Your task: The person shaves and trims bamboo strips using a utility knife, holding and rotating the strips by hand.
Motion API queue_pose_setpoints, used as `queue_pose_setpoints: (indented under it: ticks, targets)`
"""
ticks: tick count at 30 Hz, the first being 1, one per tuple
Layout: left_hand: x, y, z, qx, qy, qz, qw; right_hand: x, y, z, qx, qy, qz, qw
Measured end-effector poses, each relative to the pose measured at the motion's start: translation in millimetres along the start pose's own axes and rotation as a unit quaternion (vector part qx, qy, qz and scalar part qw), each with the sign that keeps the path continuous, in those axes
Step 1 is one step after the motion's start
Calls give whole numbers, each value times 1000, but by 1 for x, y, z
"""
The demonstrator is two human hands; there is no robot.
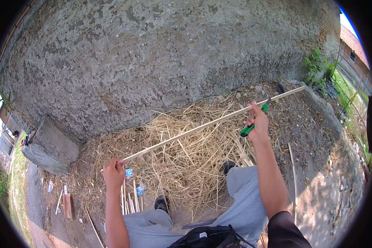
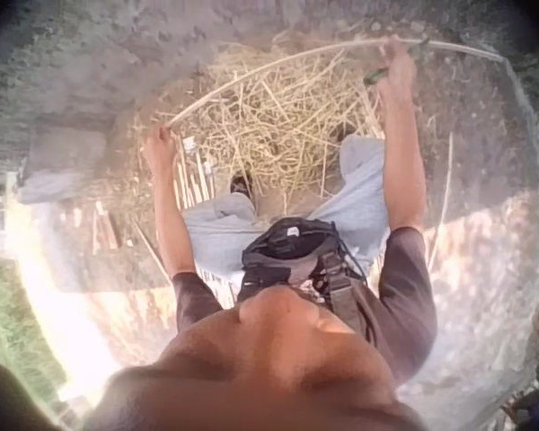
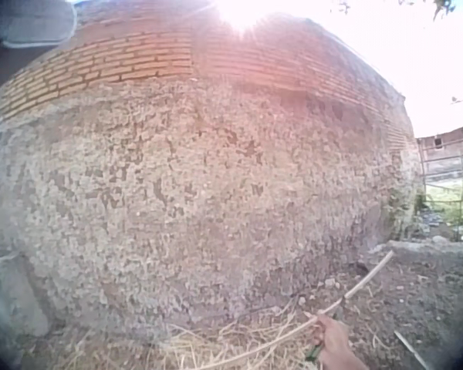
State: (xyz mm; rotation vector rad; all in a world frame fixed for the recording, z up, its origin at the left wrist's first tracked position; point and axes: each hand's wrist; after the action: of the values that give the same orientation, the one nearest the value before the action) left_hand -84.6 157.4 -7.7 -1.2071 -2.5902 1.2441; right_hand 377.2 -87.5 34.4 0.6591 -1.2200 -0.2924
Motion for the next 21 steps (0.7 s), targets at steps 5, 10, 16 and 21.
queue_pose_setpoints:
  ticks: [5,10,16,21]
  targets:
    - [59,-26,-2,48,-118,116,985,5,1,0,16,58,-17,998]
    - [108,-28,11,43,-116,139,983,17,-5,0,-35,53,-73,995]
    - [110,-32,16,74,-171,168,968,14,-13,-9,-25,-20,-81,996]
    - [119,-32,20,26,-159,155,975,12,-3,2,-35,-12,-57,998]
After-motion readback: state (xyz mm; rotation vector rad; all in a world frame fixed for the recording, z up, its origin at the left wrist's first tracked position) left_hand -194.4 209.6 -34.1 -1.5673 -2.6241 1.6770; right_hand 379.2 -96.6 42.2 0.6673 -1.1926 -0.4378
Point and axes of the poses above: each hand's wrist, its own z-axis away from the middle knuckle, its own y-axis out of the palm, x = y × z, and after that the axes turned 7 degrees about -x, right-handed
